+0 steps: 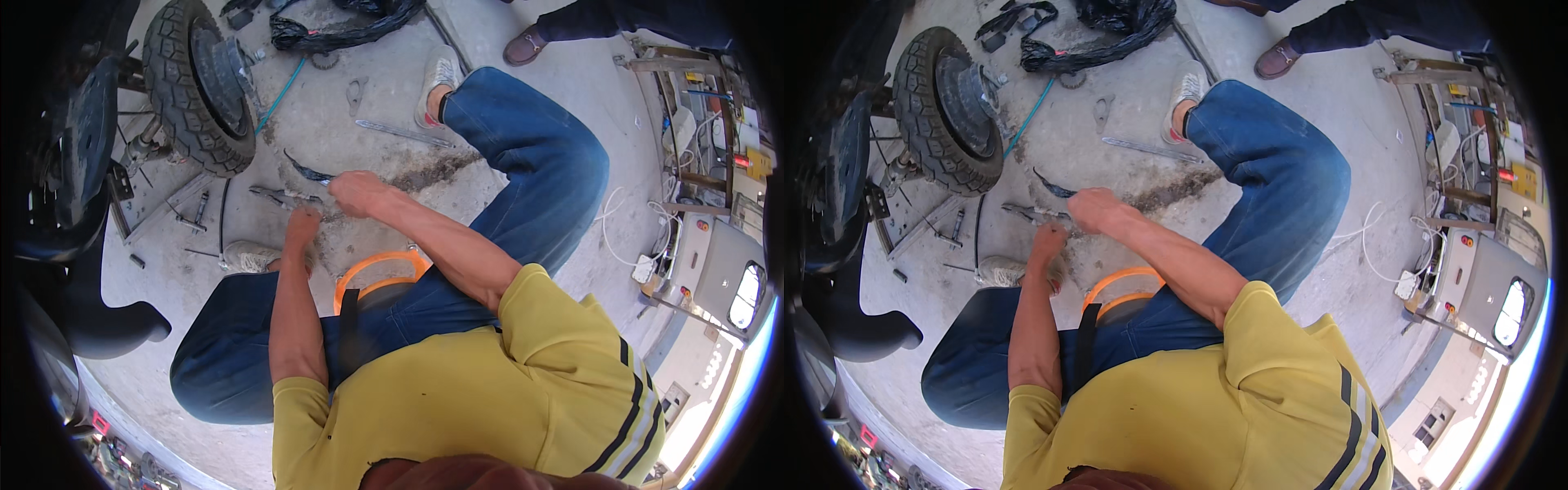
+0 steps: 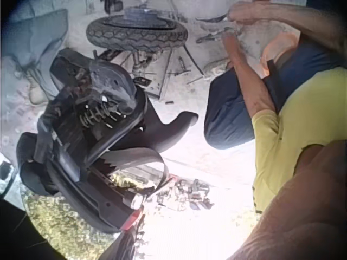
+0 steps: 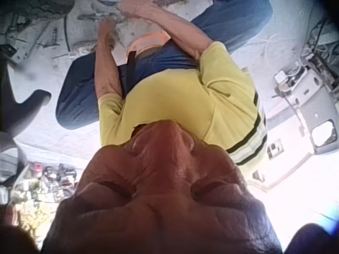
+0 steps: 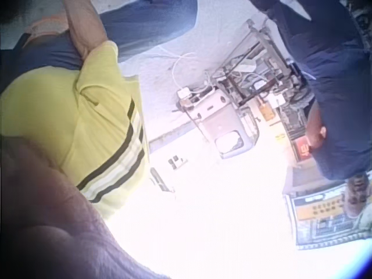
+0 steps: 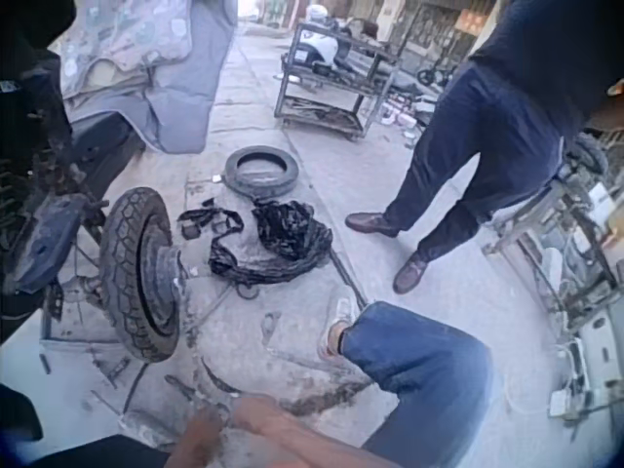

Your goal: The person sits on the ground and works on a scooter tire, using a tire lever to pry the tire bead and a wrench to tighten bolts on the wheel hub. The person handles the tire, lever, and wrench to adjust and secure the wheel assembly.

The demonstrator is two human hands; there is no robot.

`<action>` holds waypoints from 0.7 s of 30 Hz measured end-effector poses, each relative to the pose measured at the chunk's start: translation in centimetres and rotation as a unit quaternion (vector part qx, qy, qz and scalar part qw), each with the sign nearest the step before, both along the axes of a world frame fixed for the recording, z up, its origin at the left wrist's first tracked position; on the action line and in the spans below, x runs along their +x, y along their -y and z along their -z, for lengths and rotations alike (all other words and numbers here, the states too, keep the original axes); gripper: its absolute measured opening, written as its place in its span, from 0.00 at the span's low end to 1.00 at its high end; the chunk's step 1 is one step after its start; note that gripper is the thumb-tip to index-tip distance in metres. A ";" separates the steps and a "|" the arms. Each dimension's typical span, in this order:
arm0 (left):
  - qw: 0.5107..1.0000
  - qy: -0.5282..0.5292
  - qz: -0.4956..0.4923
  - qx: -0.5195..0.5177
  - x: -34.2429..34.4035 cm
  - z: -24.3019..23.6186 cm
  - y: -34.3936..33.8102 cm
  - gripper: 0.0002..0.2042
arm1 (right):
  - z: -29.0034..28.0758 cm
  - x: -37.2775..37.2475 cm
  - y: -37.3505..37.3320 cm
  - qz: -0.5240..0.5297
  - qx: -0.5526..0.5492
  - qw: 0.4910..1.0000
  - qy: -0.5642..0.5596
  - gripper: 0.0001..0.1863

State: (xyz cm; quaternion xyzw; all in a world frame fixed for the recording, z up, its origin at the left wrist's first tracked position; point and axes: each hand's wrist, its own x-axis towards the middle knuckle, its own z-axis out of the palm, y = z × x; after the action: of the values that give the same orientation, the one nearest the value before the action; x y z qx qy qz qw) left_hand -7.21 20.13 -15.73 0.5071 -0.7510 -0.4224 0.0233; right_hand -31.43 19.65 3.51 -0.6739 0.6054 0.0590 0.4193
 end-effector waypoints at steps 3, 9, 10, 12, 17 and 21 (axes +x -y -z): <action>0.993 0.000 0.042 0.106 -1.7 -0.3 -0.1 0.13 | -11.8 6.6 0.1 0.067 -0.359 0.909 0.202 0.07; 0.988 0.016 0.022 0.150 -3.5 -3.7 1.7 0.15 | -27.4 -2.0 -5.4 0.174 -0.595 0.736 0.274 0.07; 0.991 0.001 -0.010 0.133 -2.5 -4.3 1.1 0.17 | -28.1 -5.0 -5.1 0.205 -0.629 0.690 0.293 0.09; 0.991 0.008 0.000 0.134 -3.3 -5.0 -0.4 0.18 | -25.6 -12.3 -6.5 0.334 -0.586 0.708 0.210 0.08; 0.994 0.017 0.087 0.061 -2.4 -5.5 -2.4 0.16 | 1.2 -27.4 -5.4 0.561 -0.380 0.736 -0.009 0.22; 0.987 0.078 -0.022 0.138 -2.8 -11.0 -2.3 0.16 | 15.2 -30.6 -10.7 0.618 -0.121 0.752 -0.196 0.39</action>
State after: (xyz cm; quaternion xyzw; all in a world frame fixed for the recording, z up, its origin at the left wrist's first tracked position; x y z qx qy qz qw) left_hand -10.00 22.43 -4.73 0.5536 -0.6733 -0.4804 -0.0965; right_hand -62.05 30.33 -11.70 -0.1722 0.9608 -0.1560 0.1513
